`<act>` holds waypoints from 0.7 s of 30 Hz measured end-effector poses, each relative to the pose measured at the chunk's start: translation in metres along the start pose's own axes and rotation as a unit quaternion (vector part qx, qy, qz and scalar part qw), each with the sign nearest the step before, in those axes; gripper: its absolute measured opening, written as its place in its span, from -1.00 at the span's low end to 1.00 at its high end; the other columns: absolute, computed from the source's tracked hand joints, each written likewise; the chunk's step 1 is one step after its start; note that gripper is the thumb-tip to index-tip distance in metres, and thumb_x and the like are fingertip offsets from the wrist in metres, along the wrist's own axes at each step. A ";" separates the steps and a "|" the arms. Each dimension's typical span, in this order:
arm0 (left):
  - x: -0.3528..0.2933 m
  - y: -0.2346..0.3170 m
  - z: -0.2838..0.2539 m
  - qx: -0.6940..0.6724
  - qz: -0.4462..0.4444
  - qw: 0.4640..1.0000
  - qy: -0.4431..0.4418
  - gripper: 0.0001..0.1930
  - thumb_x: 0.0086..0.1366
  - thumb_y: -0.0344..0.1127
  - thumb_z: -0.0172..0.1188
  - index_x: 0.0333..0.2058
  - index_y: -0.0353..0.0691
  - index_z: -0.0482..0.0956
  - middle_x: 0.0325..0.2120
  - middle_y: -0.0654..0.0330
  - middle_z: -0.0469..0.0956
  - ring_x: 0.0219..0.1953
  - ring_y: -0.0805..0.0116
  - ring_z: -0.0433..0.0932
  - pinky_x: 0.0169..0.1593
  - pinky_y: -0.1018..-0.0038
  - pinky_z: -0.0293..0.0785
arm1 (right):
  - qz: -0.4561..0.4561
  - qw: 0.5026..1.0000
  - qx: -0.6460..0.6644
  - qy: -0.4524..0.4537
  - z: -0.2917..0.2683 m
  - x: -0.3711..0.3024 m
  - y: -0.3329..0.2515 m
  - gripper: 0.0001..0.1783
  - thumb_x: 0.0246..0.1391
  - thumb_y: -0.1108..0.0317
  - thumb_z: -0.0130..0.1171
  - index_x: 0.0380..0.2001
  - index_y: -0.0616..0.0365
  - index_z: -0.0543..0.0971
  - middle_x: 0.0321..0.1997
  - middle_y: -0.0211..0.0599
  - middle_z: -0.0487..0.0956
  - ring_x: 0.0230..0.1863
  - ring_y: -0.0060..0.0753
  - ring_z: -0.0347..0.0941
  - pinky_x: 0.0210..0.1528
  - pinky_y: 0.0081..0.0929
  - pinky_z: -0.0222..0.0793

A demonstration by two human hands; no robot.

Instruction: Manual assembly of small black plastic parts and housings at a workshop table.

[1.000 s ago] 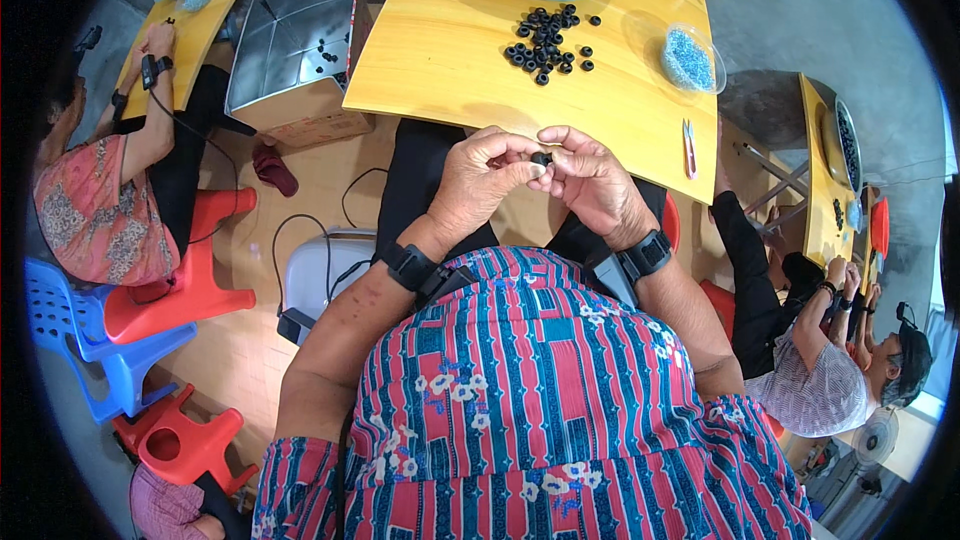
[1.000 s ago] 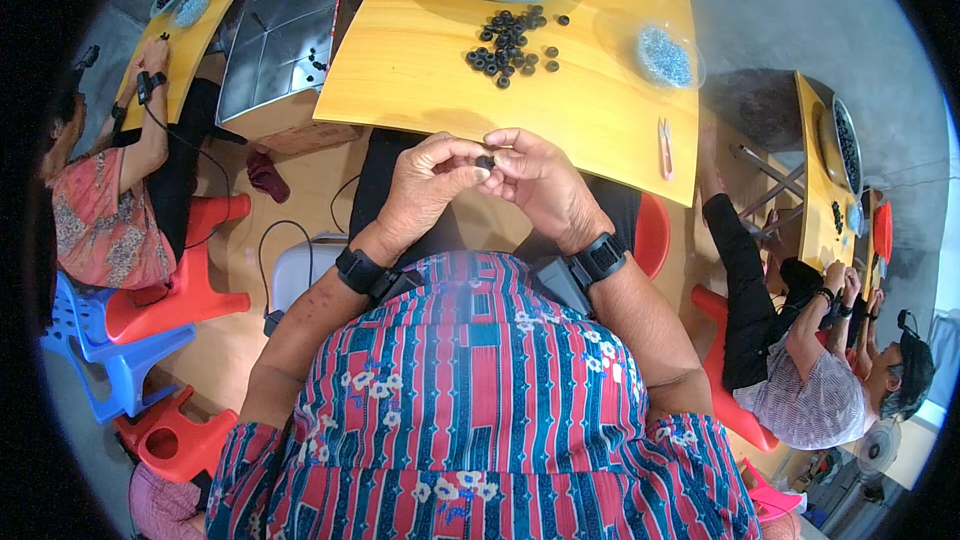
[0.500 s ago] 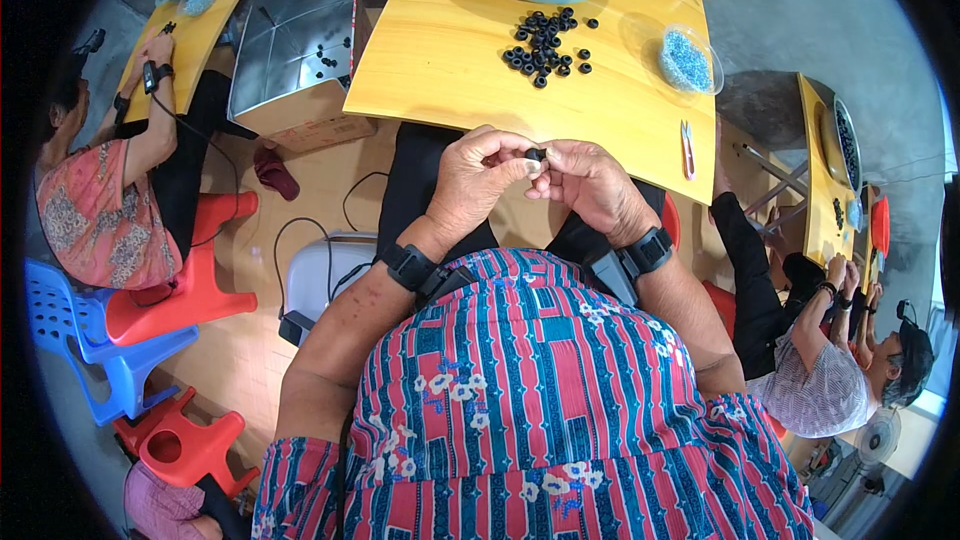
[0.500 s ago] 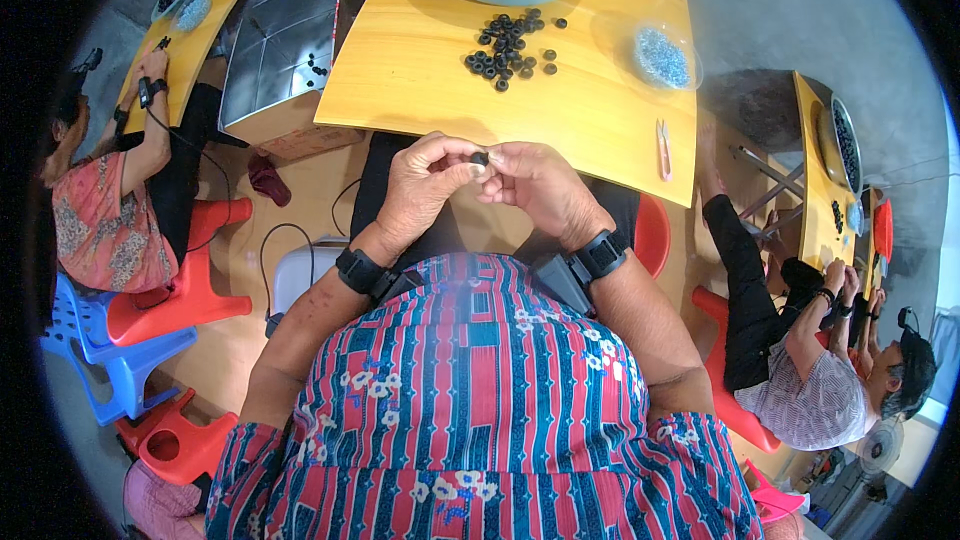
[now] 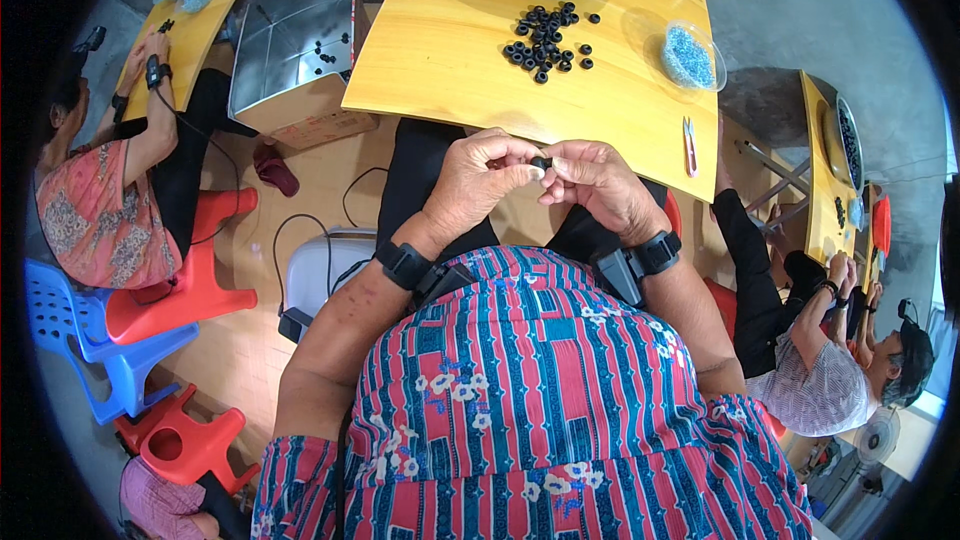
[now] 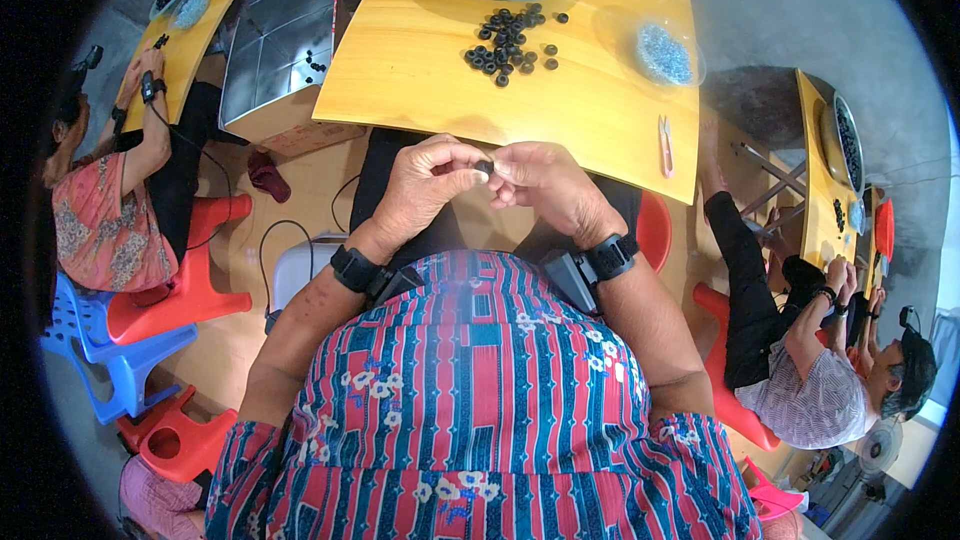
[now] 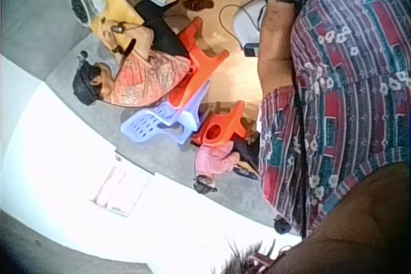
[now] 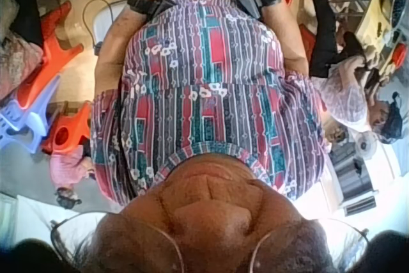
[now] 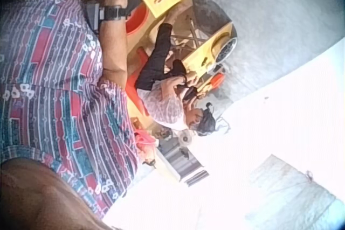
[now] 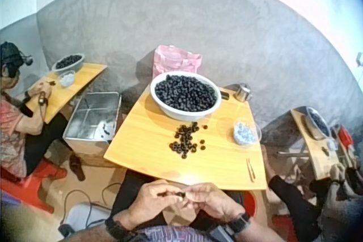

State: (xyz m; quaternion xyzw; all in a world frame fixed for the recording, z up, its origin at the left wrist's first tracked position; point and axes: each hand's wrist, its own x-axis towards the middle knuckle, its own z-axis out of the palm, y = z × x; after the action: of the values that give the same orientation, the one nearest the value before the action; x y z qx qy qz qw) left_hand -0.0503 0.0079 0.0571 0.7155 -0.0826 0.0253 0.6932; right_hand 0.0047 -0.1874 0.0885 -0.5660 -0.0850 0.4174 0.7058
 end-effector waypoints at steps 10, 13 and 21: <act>0.001 -0.007 0.003 -0.065 -0.030 0.997 0.016 -0.83 0.18 -0.44 0.25 -0.25 -0.34 0.61 -0.37 0.29 0.59 -0.32 0.60 0.47 -0.19 0.64 0.41 | -0.053 0.995 -0.019 0.084 0.010 -0.001 0.001 -0.84 0.16 0.45 0.11 -0.21 0.23 0.57 -0.38 -0.38 0.55 -0.46 -0.60 0.45 -0.30 -0.57 0.49; 0.000 -0.009 0.004 -0.089 -0.040 0.995 0.016 -0.84 0.18 -0.43 0.25 -0.25 -0.33 0.61 -0.40 0.31 0.59 -0.34 0.61 0.46 -0.21 0.65 0.40 | -0.067 0.993 -0.050 0.086 0.009 0.000 0.001 -0.83 0.16 0.45 0.11 -0.20 0.23 0.59 -0.38 -0.38 0.57 -0.46 -0.61 0.46 -0.32 -0.61 0.49; -0.001 -0.011 0.004 -0.099 -0.049 0.994 0.018 -0.84 0.18 -0.45 0.25 -0.25 -0.32 0.61 -0.41 0.32 0.58 -0.35 0.63 0.46 -0.23 0.66 0.39 | -0.080 0.989 -0.072 0.105 0.009 0.002 0.007 -0.83 0.15 0.46 0.10 -0.21 0.22 0.60 -0.39 -0.38 0.58 -0.47 -0.58 0.48 -0.32 -0.59 0.50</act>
State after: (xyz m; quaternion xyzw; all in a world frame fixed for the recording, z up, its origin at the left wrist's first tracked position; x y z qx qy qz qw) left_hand -0.0496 0.0040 0.0463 0.6457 -0.0366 -0.0042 0.7627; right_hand -0.0031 -0.1795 0.0849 -0.6477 -0.0850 0.2908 0.6990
